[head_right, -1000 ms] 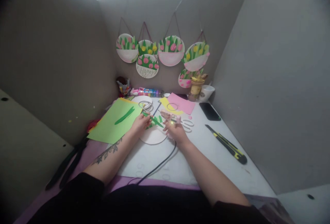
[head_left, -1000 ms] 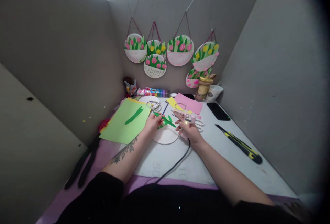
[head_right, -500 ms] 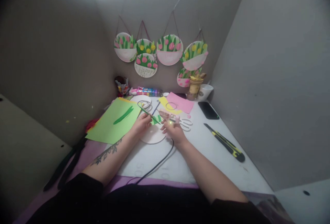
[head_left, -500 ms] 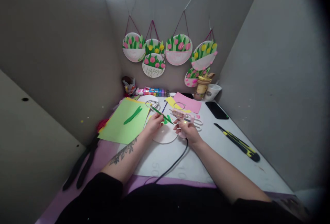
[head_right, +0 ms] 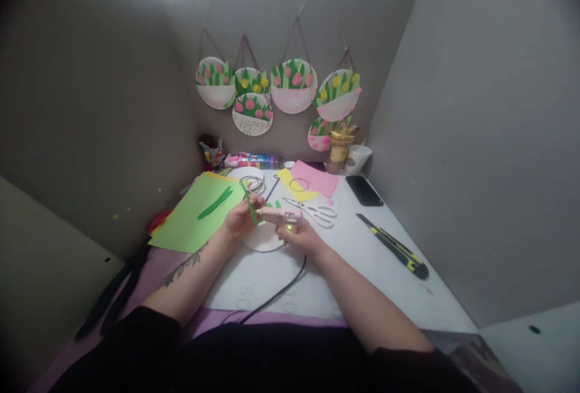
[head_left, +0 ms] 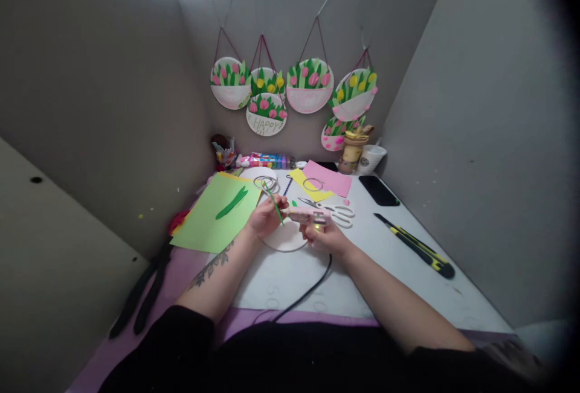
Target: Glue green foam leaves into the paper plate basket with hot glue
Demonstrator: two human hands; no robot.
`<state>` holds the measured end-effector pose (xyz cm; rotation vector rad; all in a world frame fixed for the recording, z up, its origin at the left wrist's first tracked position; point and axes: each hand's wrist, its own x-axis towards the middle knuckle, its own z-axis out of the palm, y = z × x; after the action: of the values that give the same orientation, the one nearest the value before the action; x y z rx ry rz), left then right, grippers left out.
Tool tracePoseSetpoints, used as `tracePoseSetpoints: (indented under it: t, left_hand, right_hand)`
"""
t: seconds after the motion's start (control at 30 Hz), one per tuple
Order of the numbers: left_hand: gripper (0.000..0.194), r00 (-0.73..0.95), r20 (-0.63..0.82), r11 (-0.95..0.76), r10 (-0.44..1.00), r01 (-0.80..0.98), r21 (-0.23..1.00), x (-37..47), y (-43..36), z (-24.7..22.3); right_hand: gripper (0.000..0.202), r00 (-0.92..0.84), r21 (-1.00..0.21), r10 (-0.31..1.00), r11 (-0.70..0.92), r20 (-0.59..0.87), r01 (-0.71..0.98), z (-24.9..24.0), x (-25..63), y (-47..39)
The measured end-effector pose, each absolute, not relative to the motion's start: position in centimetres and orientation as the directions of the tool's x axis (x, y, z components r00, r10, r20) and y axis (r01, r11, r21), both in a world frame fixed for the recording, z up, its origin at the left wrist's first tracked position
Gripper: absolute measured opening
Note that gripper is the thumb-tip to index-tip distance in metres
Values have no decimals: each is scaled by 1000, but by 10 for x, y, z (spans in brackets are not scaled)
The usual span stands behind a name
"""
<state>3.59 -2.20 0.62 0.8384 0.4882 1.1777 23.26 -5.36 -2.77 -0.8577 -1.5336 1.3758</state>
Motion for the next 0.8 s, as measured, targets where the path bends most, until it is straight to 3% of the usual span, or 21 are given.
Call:
tracePoseSetpoints:
  t: [0.8]
  left_hand:
    - [29,354,99,177,930,-667,723,33,-22,6]
  right_hand:
    - [42,-387,-987,910,160,150,-6,-24,233,-55]
